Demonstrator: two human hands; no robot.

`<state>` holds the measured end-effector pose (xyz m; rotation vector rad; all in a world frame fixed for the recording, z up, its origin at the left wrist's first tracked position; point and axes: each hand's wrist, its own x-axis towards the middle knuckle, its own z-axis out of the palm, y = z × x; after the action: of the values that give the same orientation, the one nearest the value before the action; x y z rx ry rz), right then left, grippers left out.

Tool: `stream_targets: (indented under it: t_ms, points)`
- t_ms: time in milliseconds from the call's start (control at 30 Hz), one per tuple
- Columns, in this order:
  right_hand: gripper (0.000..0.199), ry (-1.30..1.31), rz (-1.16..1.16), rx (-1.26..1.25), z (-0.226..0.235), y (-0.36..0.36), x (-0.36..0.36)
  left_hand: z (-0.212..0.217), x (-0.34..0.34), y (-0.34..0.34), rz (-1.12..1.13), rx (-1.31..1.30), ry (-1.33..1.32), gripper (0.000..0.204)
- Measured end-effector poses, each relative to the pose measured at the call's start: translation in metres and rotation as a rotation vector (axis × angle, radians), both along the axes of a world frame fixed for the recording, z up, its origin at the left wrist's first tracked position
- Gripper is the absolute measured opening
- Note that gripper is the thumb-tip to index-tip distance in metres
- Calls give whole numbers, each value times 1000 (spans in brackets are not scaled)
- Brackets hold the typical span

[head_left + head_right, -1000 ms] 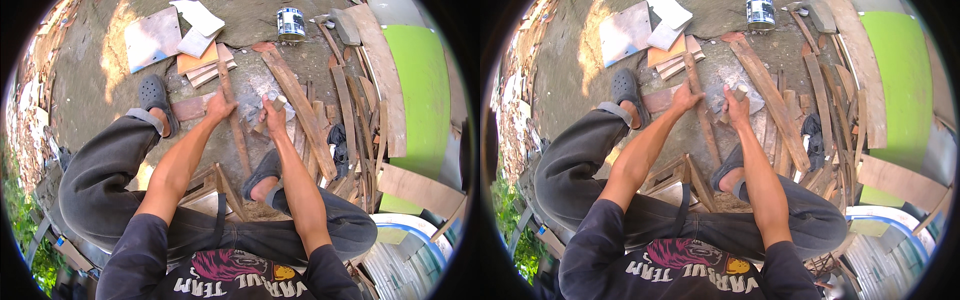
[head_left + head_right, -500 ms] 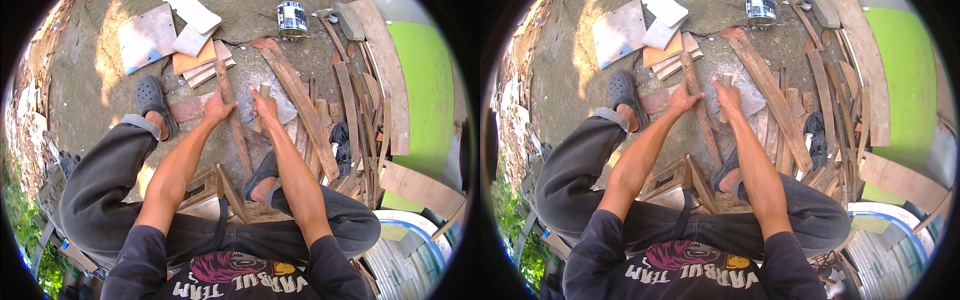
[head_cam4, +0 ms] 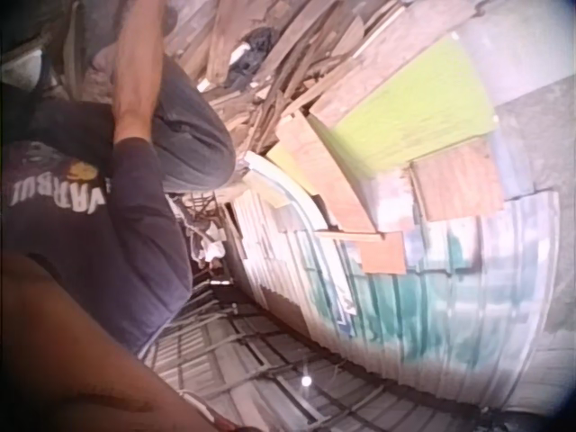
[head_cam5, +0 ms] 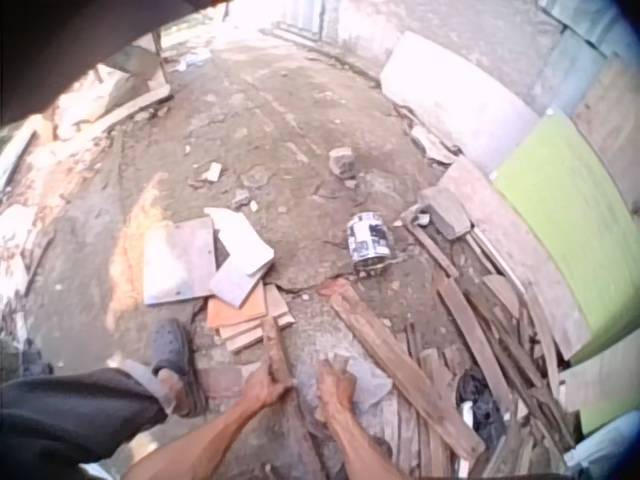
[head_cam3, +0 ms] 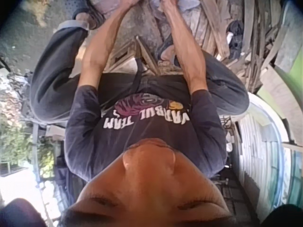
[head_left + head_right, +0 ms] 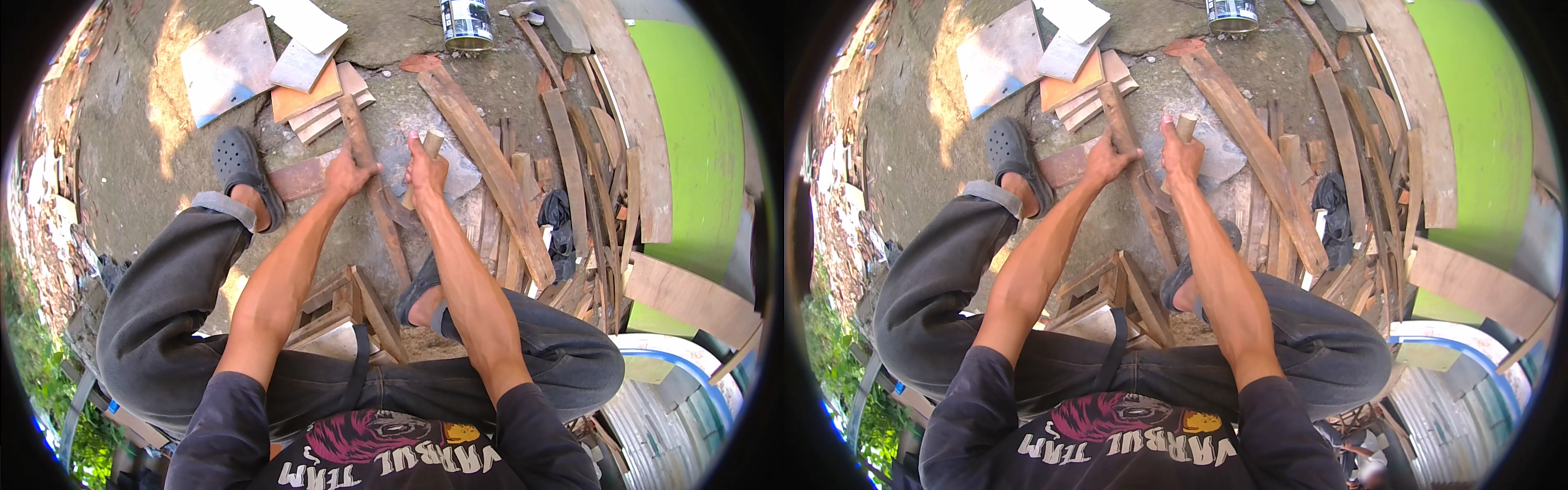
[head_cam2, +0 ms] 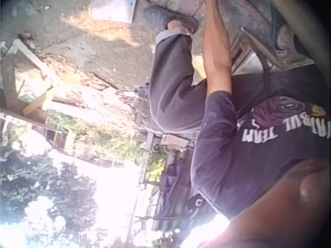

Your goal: The person sits on the ground and uses a hammer to repeatedly strike a piece of wood, breaking it into smaller pieces. The person picks up the wood, positions it, and strikes it multiple times to split it.

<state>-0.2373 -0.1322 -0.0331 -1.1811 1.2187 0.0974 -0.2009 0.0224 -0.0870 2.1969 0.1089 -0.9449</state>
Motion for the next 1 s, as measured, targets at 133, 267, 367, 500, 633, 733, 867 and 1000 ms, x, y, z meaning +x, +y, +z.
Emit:
stream_targets:
  t_ms: [133,267,367,500,633,733,867,1000]
  points:
    - [40,-148,-144,35,6,1,-18,-4,-3,0,10,-30,-25,102]
    - [42,-388,-614,236,6,-1,-63,-11,-2,5,18,-11,-44,99]
    - [45,-478,-705,250,13,-5,-69,-10,-1,3,-2,-27,-38,99]
    - [39,-384,-456,130,21,-13,-64,-25,1,5,-31,-14,-55,99]
    - [35,-144,-228,19,19,-20,-52,-17,6,1,-88,52,-35,101]
    - [36,-43,-168,40,12,-18,-47,-5,16,-7,-166,164,36,104]
    - [36,8,-145,62,5,-11,-31,21,23,-21,-149,256,6,113]
    - [36,38,-63,-29,-10,-9,-13,0,31,-24,-202,236,113,119]
